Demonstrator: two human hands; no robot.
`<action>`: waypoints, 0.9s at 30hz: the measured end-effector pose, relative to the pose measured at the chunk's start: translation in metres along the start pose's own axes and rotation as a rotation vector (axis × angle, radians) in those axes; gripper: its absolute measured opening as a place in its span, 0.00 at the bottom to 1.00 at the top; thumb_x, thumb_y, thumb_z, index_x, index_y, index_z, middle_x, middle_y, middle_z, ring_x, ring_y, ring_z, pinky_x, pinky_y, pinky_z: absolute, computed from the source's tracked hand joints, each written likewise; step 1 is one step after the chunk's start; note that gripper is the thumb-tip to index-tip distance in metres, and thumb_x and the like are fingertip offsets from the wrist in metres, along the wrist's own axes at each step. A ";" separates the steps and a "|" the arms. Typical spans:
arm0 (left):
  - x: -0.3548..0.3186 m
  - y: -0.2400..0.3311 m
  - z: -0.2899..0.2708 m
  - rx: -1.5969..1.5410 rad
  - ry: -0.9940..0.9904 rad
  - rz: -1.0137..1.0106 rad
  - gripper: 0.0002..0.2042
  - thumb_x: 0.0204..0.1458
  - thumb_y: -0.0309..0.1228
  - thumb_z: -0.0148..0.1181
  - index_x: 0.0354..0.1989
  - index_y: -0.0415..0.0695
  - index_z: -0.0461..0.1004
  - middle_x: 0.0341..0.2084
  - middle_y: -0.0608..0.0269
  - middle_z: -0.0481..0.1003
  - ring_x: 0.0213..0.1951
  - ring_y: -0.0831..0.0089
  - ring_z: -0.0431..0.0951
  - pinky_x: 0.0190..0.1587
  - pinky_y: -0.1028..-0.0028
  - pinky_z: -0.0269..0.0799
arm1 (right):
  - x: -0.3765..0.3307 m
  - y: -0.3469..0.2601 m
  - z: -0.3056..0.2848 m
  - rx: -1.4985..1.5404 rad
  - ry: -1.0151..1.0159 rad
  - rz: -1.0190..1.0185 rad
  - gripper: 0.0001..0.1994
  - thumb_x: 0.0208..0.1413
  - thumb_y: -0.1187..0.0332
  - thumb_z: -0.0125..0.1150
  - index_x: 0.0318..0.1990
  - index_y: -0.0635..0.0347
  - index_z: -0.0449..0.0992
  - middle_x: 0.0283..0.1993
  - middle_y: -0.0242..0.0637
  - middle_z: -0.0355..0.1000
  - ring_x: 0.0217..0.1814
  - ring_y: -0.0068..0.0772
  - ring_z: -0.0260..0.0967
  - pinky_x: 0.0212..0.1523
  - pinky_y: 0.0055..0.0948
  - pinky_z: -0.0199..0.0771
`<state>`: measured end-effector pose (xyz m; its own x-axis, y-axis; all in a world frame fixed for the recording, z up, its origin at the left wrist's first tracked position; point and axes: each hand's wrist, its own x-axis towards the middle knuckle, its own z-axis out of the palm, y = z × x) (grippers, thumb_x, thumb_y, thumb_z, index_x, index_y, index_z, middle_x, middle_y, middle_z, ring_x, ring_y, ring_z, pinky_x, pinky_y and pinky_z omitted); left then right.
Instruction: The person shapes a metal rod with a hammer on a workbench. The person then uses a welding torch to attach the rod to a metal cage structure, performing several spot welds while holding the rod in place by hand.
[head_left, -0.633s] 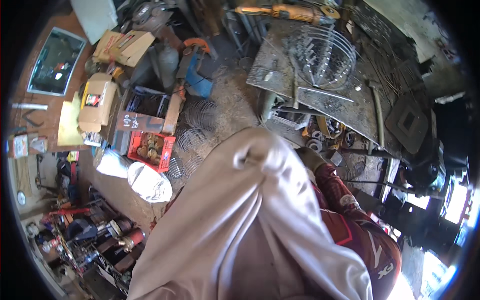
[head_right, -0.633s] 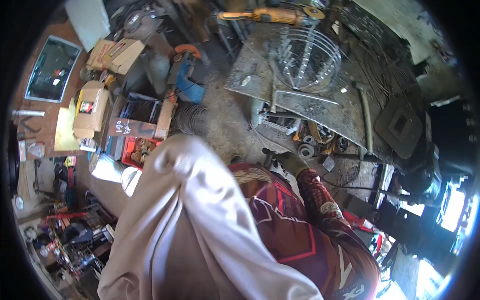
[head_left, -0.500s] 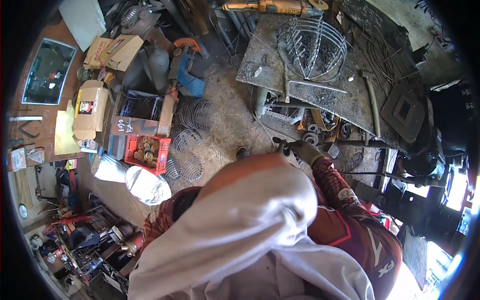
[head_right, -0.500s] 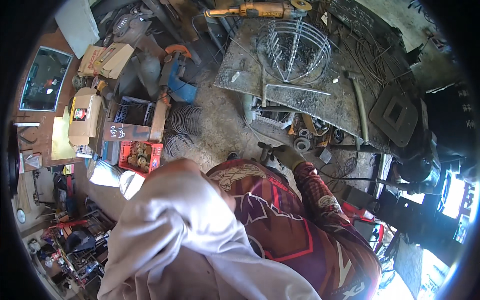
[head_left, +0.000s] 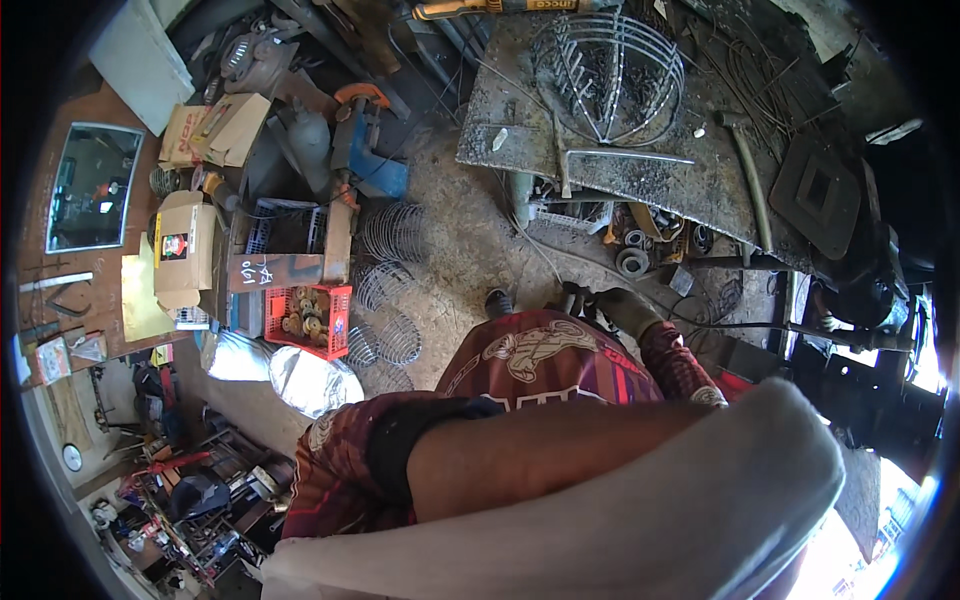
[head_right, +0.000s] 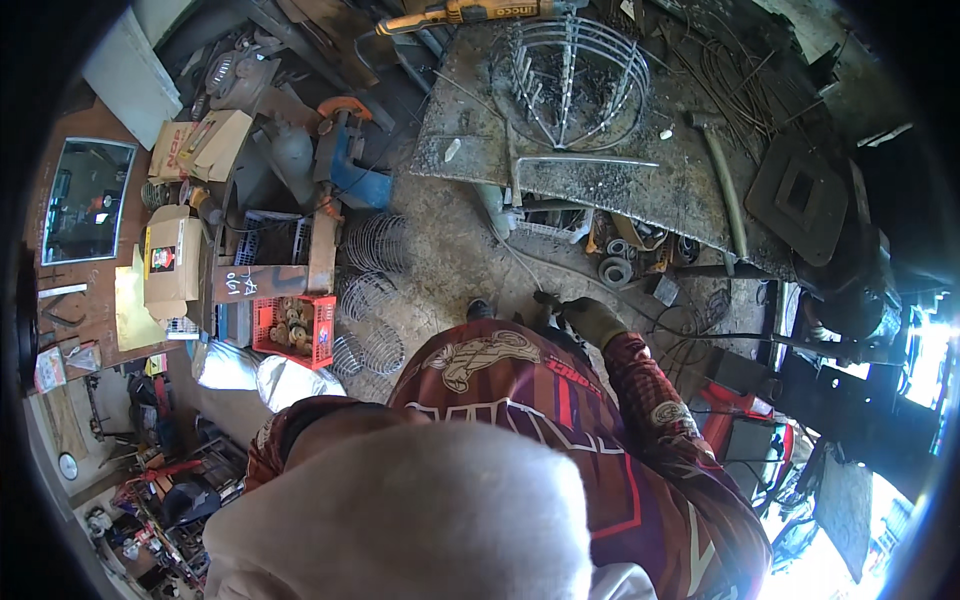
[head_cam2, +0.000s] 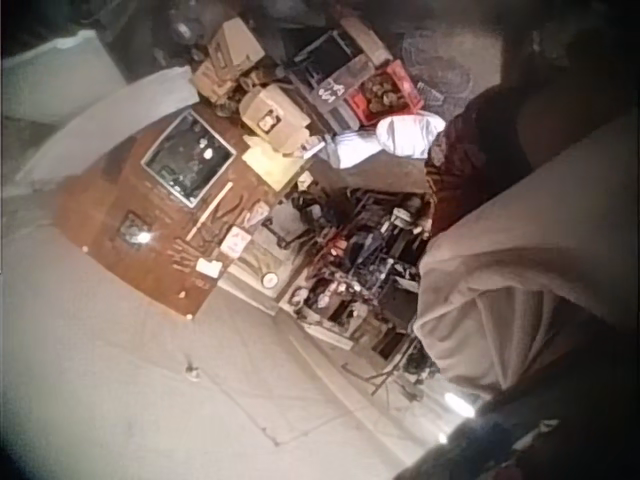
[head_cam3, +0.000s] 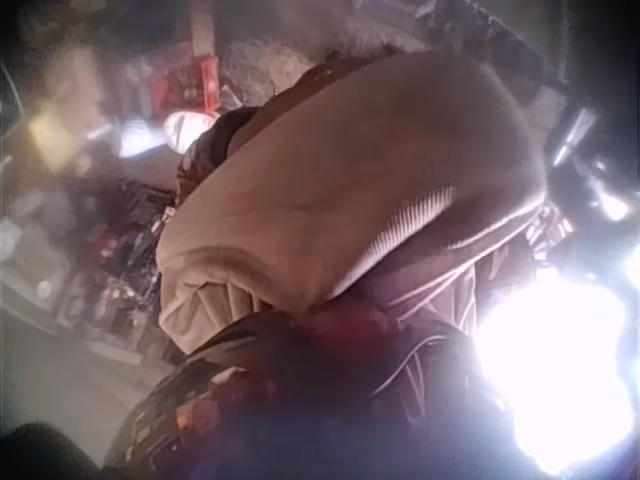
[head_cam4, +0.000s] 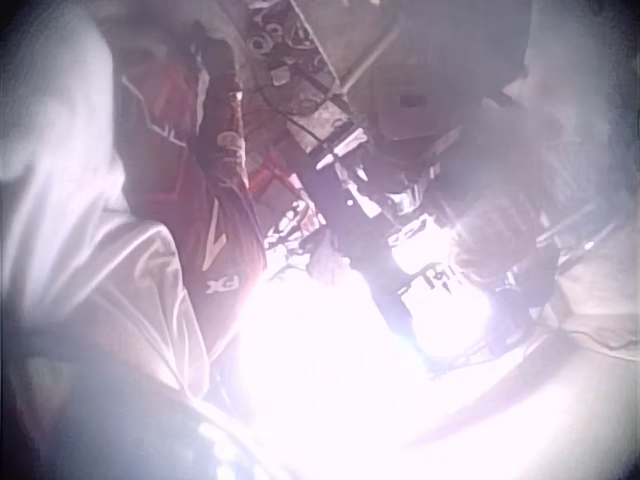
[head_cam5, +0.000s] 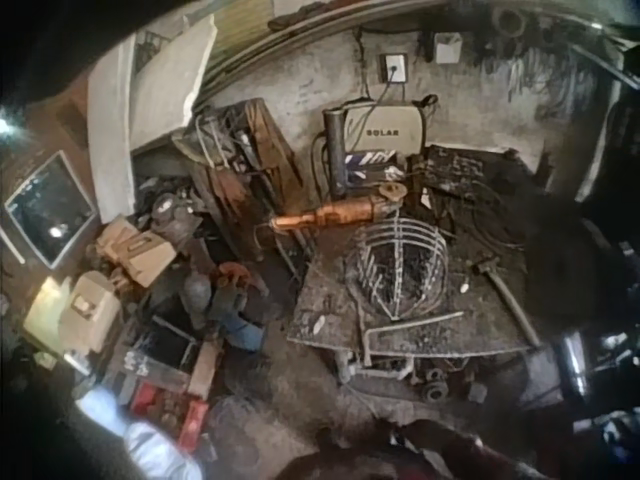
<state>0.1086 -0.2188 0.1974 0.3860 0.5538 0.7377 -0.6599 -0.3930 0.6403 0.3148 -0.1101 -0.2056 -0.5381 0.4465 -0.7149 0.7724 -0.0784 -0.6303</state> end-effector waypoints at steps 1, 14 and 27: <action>0.003 -0.002 0.000 -0.015 -0.008 -0.013 0.07 0.57 0.27 0.63 0.41 0.40 0.81 0.37 0.53 0.80 0.44 0.53 0.81 0.46 0.59 0.76 | 0.004 0.016 0.003 -0.124 0.066 -0.145 0.18 0.64 0.54 0.57 0.46 0.56 0.86 0.40 0.46 0.82 0.42 0.39 0.80 0.45 0.38 0.77; 0.005 0.000 -0.004 0.017 0.020 -0.075 0.07 0.56 0.27 0.63 0.41 0.40 0.81 0.37 0.53 0.80 0.44 0.53 0.81 0.46 0.59 0.76 | 0.004 -0.015 -0.004 -0.002 0.153 -0.088 0.19 0.64 0.55 0.58 0.48 0.60 0.85 0.34 0.39 0.80 0.33 0.33 0.74 0.39 0.38 0.73; -0.061 0.060 -0.078 0.747 0.258 -0.373 0.10 0.59 0.19 0.58 0.46 0.40 0.81 0.42 0.56 0.83 0.43 0.61 0.83 0.48 0.58 0.79 | 0.018 0.032 0.020 -0.068 0.137 -0.247 0.21 0.65 0.49 0.55 0.38 0.55 0.87 0.36 0.46 0.82 0.38 0.44 0.77 0.44 0.43 0.75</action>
<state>-0.0047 -0.2189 0.1737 0.2750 0.8558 0.4382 0.1104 -0.4809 0.8698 0.3228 -0.1219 -0.2448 -0.6656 0.5611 -0.4921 0.6473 0.1058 -0.7548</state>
